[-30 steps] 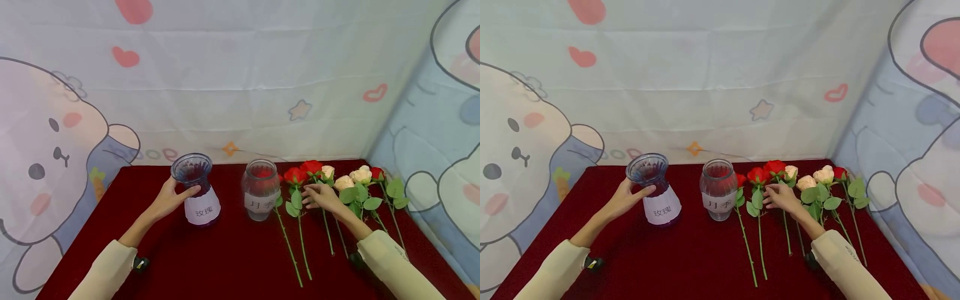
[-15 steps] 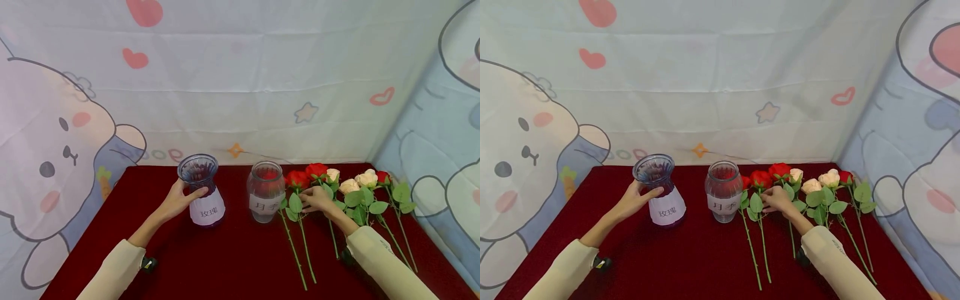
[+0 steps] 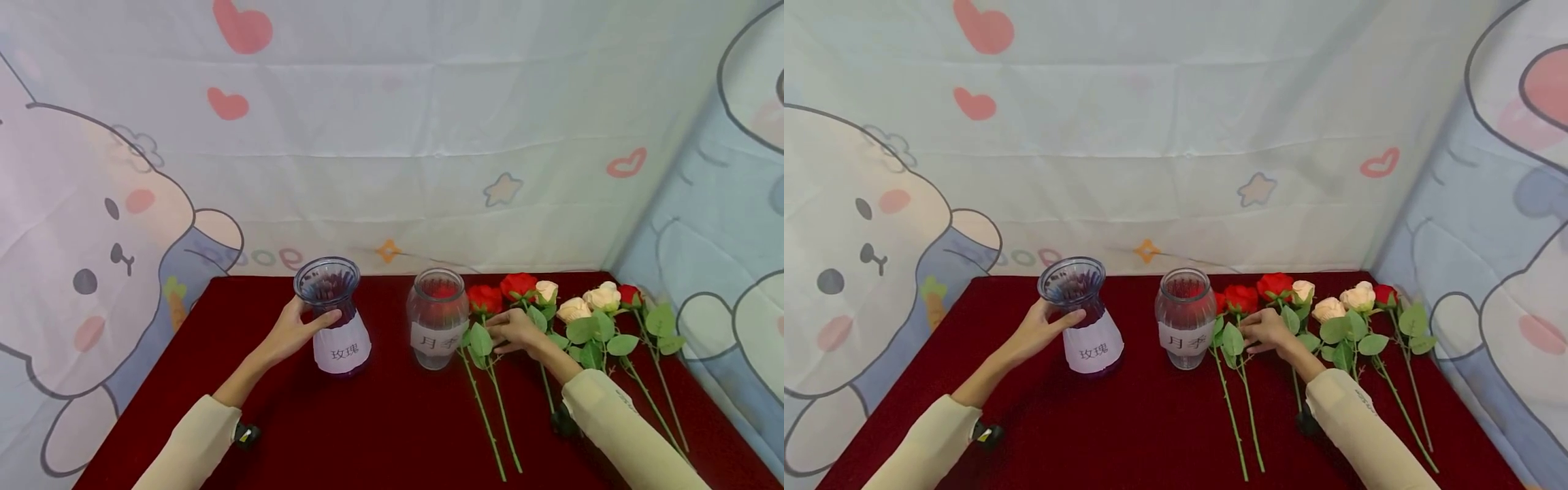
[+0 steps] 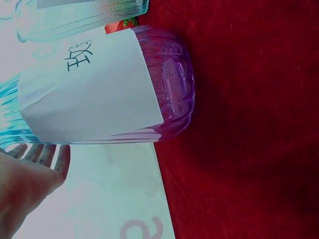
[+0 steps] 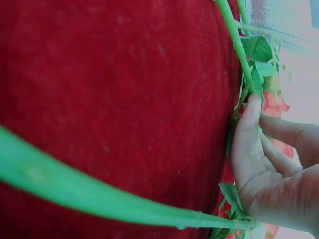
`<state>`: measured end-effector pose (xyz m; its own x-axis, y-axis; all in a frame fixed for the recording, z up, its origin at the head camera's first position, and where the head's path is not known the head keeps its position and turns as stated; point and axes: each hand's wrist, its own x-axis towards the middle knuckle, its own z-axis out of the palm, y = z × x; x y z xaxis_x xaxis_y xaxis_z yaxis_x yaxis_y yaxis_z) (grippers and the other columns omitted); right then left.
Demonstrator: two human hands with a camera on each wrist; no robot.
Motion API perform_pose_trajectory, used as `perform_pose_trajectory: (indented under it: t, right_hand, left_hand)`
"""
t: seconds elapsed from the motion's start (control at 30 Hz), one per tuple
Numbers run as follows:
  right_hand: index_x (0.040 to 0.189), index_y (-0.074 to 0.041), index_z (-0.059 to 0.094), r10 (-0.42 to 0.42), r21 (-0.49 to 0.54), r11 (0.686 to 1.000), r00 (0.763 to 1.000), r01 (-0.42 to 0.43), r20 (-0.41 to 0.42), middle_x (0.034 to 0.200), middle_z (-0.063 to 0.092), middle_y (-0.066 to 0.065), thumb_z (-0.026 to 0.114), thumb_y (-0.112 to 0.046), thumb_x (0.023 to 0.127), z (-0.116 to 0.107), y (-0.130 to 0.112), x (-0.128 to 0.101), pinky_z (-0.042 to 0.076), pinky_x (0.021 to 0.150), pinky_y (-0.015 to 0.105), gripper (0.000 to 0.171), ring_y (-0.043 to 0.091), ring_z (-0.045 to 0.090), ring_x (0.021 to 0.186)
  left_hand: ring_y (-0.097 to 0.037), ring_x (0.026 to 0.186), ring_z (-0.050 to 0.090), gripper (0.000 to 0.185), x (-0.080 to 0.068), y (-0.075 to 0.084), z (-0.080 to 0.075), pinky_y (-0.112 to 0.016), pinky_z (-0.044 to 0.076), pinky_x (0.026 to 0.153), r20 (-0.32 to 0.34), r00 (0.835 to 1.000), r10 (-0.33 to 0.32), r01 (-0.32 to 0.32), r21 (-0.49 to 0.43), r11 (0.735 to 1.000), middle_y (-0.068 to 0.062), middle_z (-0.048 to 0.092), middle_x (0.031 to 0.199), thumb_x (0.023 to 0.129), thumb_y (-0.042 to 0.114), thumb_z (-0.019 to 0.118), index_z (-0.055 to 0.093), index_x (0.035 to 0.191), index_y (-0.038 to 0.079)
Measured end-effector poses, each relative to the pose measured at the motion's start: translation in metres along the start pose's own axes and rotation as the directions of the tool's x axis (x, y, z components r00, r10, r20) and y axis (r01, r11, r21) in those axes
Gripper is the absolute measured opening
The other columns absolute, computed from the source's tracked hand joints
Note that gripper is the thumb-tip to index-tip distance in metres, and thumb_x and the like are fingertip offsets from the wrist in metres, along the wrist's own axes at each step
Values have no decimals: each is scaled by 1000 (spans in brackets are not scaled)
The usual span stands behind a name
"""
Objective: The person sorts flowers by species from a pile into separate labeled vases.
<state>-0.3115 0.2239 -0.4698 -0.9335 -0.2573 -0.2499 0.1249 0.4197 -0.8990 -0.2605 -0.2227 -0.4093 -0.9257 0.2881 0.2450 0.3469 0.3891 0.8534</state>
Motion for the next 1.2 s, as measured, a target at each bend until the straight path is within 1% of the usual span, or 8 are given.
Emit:
perform_pose_trajectory:
  t: [0.23, 0.33, 0.57, 0.8, 0.93, 1.03, 1.1, 1.2]
  right_hand:
    - [140, 17, 50, 1, 60, 998, 1000, 0, -6, 108, 74, 13, 52, -10, 106, -8, -3, 6, 62, 75, 27, 43, 6, 69, 76]
    - [143, 16, 46, 0, 76, 997, 1000, 1, -3, 101, 72, 2, 49, -14, 107, -12, -5, 4, 61, 75, 26, 47, 5, 69, 78]
    - [147, 13, 42, -44, 97, 994, 998, 47, -33, 94, 65, -6, 47, -21, 109, -27, -13, -3, 59, 73, 22, 52, 2, 65, 77]
    - [153, 10, 34, -52, 185, 980, 996, 66, -79, 132, 57, 3, 45, -27, 110, -46, -24, -12, 56, 77, 20, 58, -4, 63, 85]
    - [155, 9, 29, -59, 208, 975, 992, 82, -115, 135, 54, -3, 44, -28, 110, -57, -28, -18, 55, 79, 20, 61, -5, 62, 88]
    - [157, 9, 22, -67, 233, 968, 990, 95, -126, 146, 50, 6, 42, -28, 110, -65, -30, -21, 54, 82, 19, 63, -7, 62, 91]
    - [159, 9, 17, -70, 256, 961, 989, 101, -128, 143, 51, 6, 41, -27, 111, -70, -31, -23, 54, 83, 18, 65, -8, 63, 91]
    - [160, 10, 10, -78, 301, 947, 989, 114, -129, 152, 41, 17, 40, -26, 111, -77, -34, -25, 54, 82, 16, 67, -8, 64, 92]
  left_hand:
    - [-41, 139, 46, 67, -1, -2, 0, -70, 30, 116, -11, 1000, -22, 22, 11, 1000, -15, 47, 155, 98, 30, 68, 37, 155, 17]
    - [-41, 137, 47, 66, -2, -2, 1, -69, 32, 115, -9, 1000, -25, 25, 13, 1000, -15, 47, 154, 98, 30, 68, 38, 155, 17]
    - [-40, 138, 47, 64, -1, 1, 1, -67, 35, 115, -18, 1000, -18, 18, 1, 1000, -15, 50, 152, 98, 29, 68, 40, 153, 15]
    - [-41, 143, 42, 68, -3, 5, 0, -70, 26, 118, -37, 999, -26, 26, -5, 1000, -16, 46, 155, 97, 28, 68, 36, 156, 15]
    - [-40, 142, 42, 72, -3, 8, -2, -70, 27, 118, -53, 998, -24, 22, -29, 999, -15, 45, 156, 96, 26, 69, 32, 158, 19]
    - [-39, 140, 43, 75, -3, 9, -5, -69, 30, 116, -59, 998, -13, 9, -58, 998, -14, 45, 155, 96, 24, 70, 30, 159, 21]
    - [-39, 139, 44, 76, -3, 9, -9, -70, 30, 116, -57, 998, 7, -12, -82, 997, -15, 44, 155, 95, 21, 70, 30, 159, 21]
    - [-39, 138, 44, 78, -2, 10, -13, -72, 29, 115, -55, 998, 28, -33, -103, 994, -16, 43, 155, 94, 18, 71, 29, 159, 19]
